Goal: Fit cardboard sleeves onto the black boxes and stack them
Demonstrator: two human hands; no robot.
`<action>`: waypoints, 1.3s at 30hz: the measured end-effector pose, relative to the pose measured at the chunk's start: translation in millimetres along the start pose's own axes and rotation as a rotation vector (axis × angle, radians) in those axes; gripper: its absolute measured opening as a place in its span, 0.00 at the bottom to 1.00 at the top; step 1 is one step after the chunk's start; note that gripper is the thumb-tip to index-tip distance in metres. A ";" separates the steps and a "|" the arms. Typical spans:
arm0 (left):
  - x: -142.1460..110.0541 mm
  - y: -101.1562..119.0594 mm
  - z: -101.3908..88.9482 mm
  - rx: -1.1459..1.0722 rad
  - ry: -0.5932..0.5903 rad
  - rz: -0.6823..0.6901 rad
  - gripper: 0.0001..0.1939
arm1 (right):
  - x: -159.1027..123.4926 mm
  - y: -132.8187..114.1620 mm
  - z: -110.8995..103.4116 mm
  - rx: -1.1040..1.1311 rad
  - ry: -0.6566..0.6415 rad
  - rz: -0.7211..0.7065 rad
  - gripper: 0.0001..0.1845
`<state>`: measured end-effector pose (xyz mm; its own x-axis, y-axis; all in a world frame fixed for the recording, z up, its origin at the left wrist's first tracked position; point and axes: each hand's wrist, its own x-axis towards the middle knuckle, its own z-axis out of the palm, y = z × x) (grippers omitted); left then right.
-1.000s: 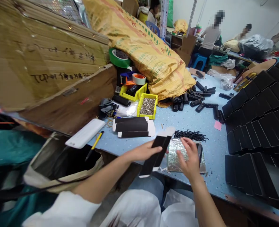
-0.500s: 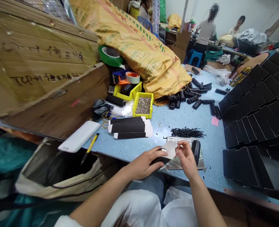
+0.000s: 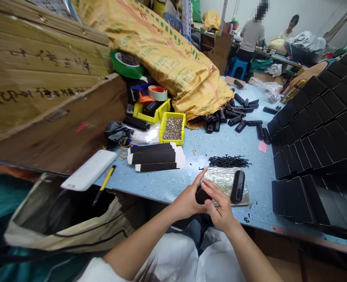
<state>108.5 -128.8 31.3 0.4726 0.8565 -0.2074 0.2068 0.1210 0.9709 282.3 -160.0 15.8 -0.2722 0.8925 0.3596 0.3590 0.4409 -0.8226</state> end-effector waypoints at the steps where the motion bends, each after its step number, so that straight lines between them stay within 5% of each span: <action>1: 0.0 -3.8 -4.0 -0.072 0.043 -0.025 0.53 | -3.9 6.8 -12.7 -0.094 -0.079 -0.039 0.27; 5: 0.3 -21.0 -31.8 -0.587 0.130 -0.232 0.41 | -21.5 40.2 -81.9 -0.557 -0.208 0.020 0.36; 8: 8.9 -28.7 -41.8 -0.986 0.258 -0.332 0.23 | -29.4 49.1 -106.8 -0.515 -0.230 0.090 0.23; 10: 18.4 -29.0 -33.4 -1.156 0.442 -0.356 0.11 | -27.4 41.7 -97.7 -0.276 -0.017 0.133 0.14; 13: 29.6 -22.5 -6.7 -1.288 0.589 -0.393 0.05 | -13.2 21.2 -61.6 0.078 0.427 0.131 0.26; 16: 30.1 -13.5 11.4 -1.317 0.620 -0.439 0.06 | 6.1 9.2 -33.8 0.102 0.606 0.053 0.30; 21: 18.5 -5.0 -1.7 -1.273 0.687 -0.369 0.07 | 23.4 10.4 -32.2 0.126 0.423 -0.017 0.31; 27: 20.0 -8.6 -7.1 -1.253 0.645 -0.393 0.08 | 42.2 -4.3 -19.7 0.348 0.633 0.071 0.28; 33: 25.0 -10.1 5.9 -1.259 0.604 -0.463 0.10 | 54.6 -3.7 -5.8 0.312 0.579 0.005 0.29; 37: 7.9 -7.9 5.2 -1.252 0.379 -0.528 0.16 | 45.6 2.1 -11.5 0.136 0.342 -0.127 0.32; 39: -4.2 -12.2 -2.2 -1.033 0.339 -0.422 0.23 | 38.6 -1.6 -12.8 0.191 0.260 -0.135 0.29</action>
<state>102.1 -132.8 20.6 0.2472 0.7220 -0.6462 -0.5768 0.6455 0.5006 282.6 -125.1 36.7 -0.0607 0.8325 0.5506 0.1555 0.5528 -0.8187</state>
